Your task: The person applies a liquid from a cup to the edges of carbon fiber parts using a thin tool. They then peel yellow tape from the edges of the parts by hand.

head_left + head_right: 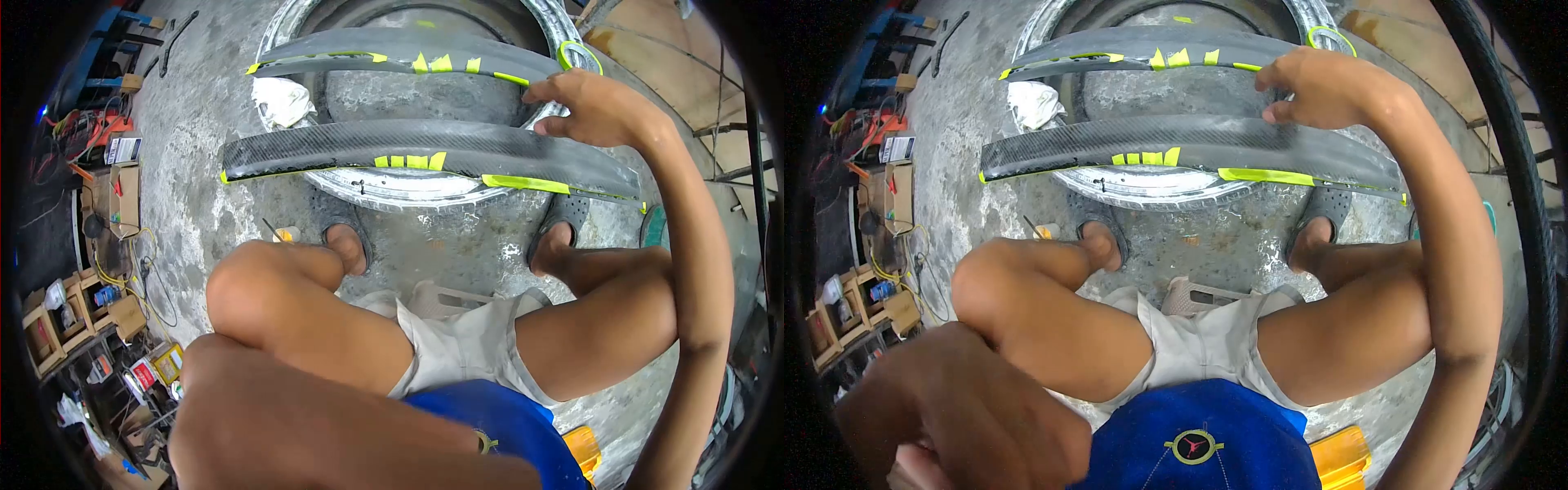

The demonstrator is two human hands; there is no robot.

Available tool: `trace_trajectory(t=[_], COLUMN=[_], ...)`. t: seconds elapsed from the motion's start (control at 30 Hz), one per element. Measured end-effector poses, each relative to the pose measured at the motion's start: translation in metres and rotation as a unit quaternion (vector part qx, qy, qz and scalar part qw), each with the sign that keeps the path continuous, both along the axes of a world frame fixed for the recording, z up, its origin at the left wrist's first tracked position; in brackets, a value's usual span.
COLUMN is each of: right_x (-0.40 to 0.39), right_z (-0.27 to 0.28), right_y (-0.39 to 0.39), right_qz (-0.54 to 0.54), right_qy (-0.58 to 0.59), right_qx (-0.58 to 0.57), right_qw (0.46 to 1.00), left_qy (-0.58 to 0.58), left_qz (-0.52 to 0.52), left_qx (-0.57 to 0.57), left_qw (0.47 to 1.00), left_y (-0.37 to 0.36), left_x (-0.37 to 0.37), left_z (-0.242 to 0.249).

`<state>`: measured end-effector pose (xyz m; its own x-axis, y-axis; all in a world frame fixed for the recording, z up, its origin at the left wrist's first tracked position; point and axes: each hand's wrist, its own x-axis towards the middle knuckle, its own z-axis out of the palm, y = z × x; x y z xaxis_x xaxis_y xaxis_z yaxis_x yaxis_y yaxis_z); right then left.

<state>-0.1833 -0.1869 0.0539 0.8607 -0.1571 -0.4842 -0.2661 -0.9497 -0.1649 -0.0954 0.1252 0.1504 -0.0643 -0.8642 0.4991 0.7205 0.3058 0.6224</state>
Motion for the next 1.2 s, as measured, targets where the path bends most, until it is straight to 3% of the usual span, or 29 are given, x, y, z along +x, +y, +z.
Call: trace_trajectory(t=[0.1, 0.2, 0.23, 0.27, 0.3, 0.33, 0.4, 0.47, 0.53, 0.6, 0.7, 0.8, 0.87, 0.9, 0.97, 1.03, 1.13, 1.2], right_x=[0.000, -0.010, -0.018, -0.022, -0.020, -0.022, -0.039, -0.078, -0.112, -0.158, -0.158, -0.165, -0.169, -0.168, -0.163, -0.158, -0.156, -0.158], right_z=[0.015, 0.021, 0.020, 0.027, 0.047, 0.063, 0.070, 0.046, 0.030, 0.007, 0.020, 0.031, 0.037, 0.035, 0.030, 0.029, 0.032, 0.030], right_y=[-0.006, -0.029, -0.045, -0.051, -0.039, -0.026, -0.013, -0.053, -0.050, -0.068, 0.003, 0.036, 0.041, 0.043, 0.042, 0.047, 0.052, 0.050], right_qz=[0.012, 0.016, 0.028, 0.037, -0.019, -0.077, -0.163, -0.208, -0.232, -0.137, -0.129, -0.111, -0.254, -0.285, -0.261, -0.202, -0.211, -0.212], right_qy=[-0.031, -0.187, -0.244, -0.294, -0.263, -0.227, -0.242, -0.186, -0.180, -0.173, -0.154, -0.160, -0.112, -0.140, -0.143, -0.138, -0.061, -0.071], right_qx=[0.007, 0.020, 0.041, 0.060, 0.056, 0.050, 0.045, -0.012, -0.012, -0.056, -0.040, -0.057, 0.044, 0.041, 0.025, -0.005, -0.022, -0.020], right_qw=[0.999, 0.982, 0.969, 0.953, 0.963, 0.970, 0.955, 0.960, 0.956, 0.974, 0.979, 0.979, 0.960, 0.947, 0.954, 0.970, 0.975, 0.975], left_qy=[-0.019, -0.088, -0.170, -0.160, -0.155, -0.117, -0.029, -0.015, 0.005, 0.009, -0.006, -0.020, -0.022, -0.020, -0.019, -0.186, -0.230, -0.204], left_qz=[0.092, 0.321, 0.403, 0.519, 0.622, 0.672, 0.719, 0.733, 0.702, 0.682, 0.639, 0.620, 0.621, 0.659, 0.694, 0.687, 0.684, 0.699], left_qx=[-0.011, 0.013, 0.049, 0.081, 0.193, 0.268, 0.341, 0.481, 0.558, 0.599, 0.656, 0.677, 0.679, 0.653, 0.626, 0.657, 0.659, 0.648], left_qw=[0.995, 0.943, 0.898, 0.836, 0.743, 0.680, 0.605, 0.480, 0.442, 0.420, 0.402, 0.397, 0.391, 0.373, 0.356, 0.249, 0.211, 0.225], left_y=[0.011, 0.051, 0.078, 0.106, 0.134, 0.167, 0.230, 0.284, 0.325, 0.340, 0.332, 0.300, 0.273, 0.260, 0.247, 0.242, 0.231, 0.229], left_x=[0.020, 0.050, 0.065, 0.074, 0.071, 0.073, 0.063, 0.038, 0.011, -0.008, -0.014, 0.003, 0.021, 0.029, 0.044, 0.056, 0.071, 0.078], left_z=[0.000, -0.017, -0.035, -0.065, -0.093, -0.125, -0.184, -0.248, -0.308, -0.357, -0.402, -0.414, -0.418, -0.422, -0.431, -0.445, -0.446, -0.460])
